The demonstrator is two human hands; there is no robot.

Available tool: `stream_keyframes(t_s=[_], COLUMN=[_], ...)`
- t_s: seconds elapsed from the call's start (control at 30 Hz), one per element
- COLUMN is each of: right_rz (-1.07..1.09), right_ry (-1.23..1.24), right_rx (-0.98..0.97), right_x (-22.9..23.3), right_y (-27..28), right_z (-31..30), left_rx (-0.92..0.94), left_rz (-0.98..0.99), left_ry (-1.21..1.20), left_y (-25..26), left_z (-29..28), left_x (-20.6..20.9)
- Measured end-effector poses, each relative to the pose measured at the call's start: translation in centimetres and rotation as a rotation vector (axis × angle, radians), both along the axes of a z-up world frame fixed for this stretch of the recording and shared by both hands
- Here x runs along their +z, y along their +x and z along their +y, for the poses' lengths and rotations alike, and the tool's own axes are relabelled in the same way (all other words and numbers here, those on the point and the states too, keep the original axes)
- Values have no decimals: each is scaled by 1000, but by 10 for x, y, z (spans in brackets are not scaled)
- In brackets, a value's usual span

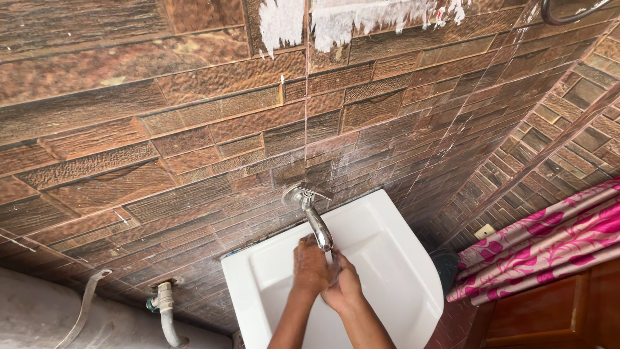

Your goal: The person scrubs the inside of a white wall-mounted sink with their hands, then detaches and reattaches the sink to the wall, and finally rinses the sink and their hands with water from the tap.

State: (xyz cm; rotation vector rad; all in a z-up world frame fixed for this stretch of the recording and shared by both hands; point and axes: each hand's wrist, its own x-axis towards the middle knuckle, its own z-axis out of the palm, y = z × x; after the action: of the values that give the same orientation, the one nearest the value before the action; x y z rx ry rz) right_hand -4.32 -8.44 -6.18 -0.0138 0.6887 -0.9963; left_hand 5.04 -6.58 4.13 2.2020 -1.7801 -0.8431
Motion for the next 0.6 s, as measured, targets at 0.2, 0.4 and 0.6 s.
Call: stream_keyframes(t_s=[0.2,0.4,0.6], right_rz=[201,-92,-209], right_ry=[103,-23,115], right_rx=[122,-23,-69], right_x=[-25,2,-6], right_y=[35,28,31], right_z=[-21,-30,-30], left_rx=[-123,-109,-305], left_rz=[-128,-78,-261], left_ry=[-204,-1140,-954], left_y=[36,33,22], left_z=[37,8,-38], left_x=[53,133,114])
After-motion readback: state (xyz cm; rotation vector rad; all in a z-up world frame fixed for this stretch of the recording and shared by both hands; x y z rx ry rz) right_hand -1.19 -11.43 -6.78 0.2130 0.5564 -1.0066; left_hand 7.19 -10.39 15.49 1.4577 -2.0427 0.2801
